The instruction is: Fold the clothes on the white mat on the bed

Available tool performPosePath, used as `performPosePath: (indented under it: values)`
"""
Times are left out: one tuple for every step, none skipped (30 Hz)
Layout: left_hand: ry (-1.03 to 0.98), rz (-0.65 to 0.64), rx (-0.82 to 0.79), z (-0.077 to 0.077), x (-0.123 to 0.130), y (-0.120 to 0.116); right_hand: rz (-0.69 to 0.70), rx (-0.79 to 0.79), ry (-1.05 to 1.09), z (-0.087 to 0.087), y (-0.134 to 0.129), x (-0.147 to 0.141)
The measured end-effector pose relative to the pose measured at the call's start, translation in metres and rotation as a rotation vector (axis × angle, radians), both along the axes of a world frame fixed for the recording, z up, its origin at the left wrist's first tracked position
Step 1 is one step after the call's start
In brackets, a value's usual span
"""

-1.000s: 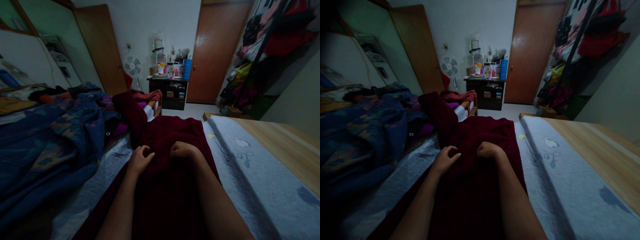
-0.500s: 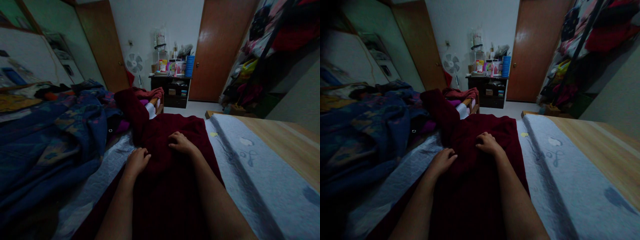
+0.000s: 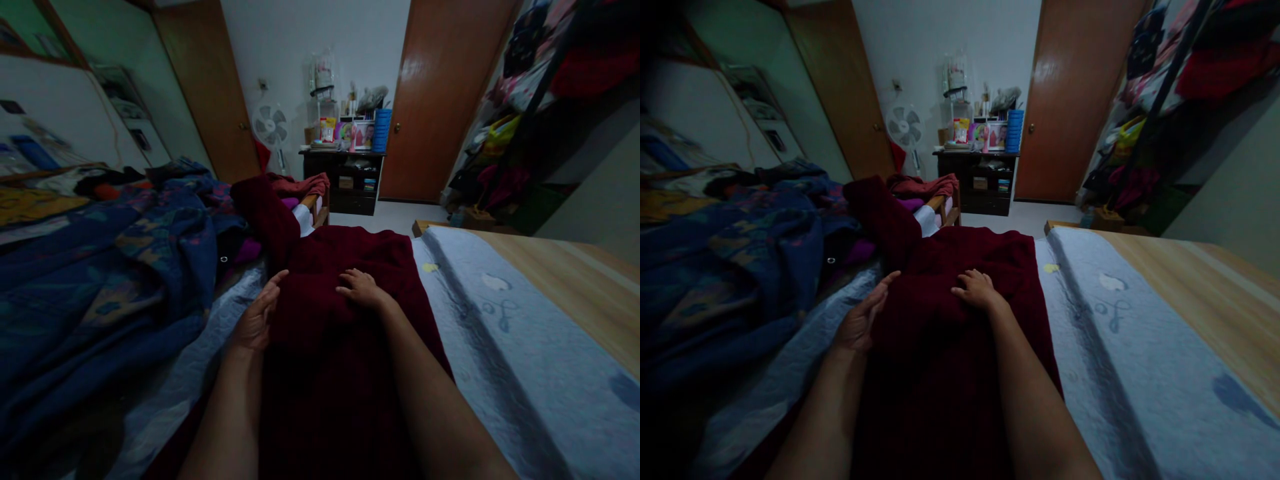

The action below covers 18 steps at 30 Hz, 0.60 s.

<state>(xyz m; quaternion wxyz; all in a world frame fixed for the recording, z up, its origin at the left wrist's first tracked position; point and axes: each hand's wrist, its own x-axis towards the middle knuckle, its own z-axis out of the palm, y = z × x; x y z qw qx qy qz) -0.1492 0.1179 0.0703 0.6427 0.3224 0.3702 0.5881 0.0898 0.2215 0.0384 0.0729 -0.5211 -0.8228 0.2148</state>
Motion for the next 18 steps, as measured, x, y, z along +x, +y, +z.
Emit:
performPosePath:
  values:
    - [-0.009,-0.03,0.044,0.002,0.0,-0.002,-0.007,-0.002,-0.003,-0.001,0.0,0.0]
    - [-0.004,-0.048,0.083,0.004,0.0,-0.004,-0.009,-0.005,0.002,-0.002,0.001,0.0]
    - [0.01,-0.053,0.11,0.005,0.001,-0.005,-0.005,-0.006,0.015,-0.003,0.001,0.0]
    - [0.026,-0.05,0.123,0.005,0.001,-0.005,0.005,-0.005,0.031,-0.003,0.001,0.0]
    - [0.038,-0.038,0.125,0.004,0.001,-0.005,0.018,-0.003,0.048,-0.002,0.001,0.0]
    - [0.04,-0.017,0.12,0.003,0.001,-0.003,0.032,0.003,0.063,-0.001,0.001,0.001]
    - [0.029,0.01,0.109,0.0,0.0,-0.001,0.04,0.012,0.075,0.0,0.001,0.001]
    - [0.005,0.042,0.093,-0.003,-0.001,0.001,0.041,0.023,0.089,0.002,0.0,0.001]
    - [-0.029,0.08,0.074,-0.006,-0.001,0.004,0.034,0.032,0.111,0.004,0.0,0.001]
    - [-0.072,0.126,0.053,-0.009,-0.002,0.008,0.023,0.041,0.145,0.007,-0.001,0.0]
    - [-0.117,0.175,0.034,-0.012,-0.003,0.011,0.0,0.057,0.198,0.01,-0.002,-0.001]
    - [-0.161,0.219,0.017,-0.015,-0.004,0.014,-0.032,0.081,0.268,0.015,-0.003,-0.001]
    - [-0.202,0.251,0.004,-0.017,-0.004,0.016,-0.063,0.109,0.35,0.02,-0.005,-0.002]
    - [-0.238,0.27,-0.003,-0.018,-0.004,0.018,-0.083,0.134,0.43,0.027,-0.008,-0.003]
    - [-0.269,0.277,-0.004,-0.018,-0.004,0.02,-0.081,0.147,0.5,0.035,-0.011,-0.004]
    - [-0.295,0.275,0.001,-0.017,-0.003,0.02,-0.056,0.145,0.552,0.044,-0.015,-0.005]
    - [-0.315,0.273,0.011,-0.015,-0.002,0.02,-0.006,0.131,0.587,0.052,-0.019,-0.006]
    - [-0.331,0.278,0.024,-0.013,-0.001,0.019,0.061,0.115,0.604,0.061,-0.025,-0.008]
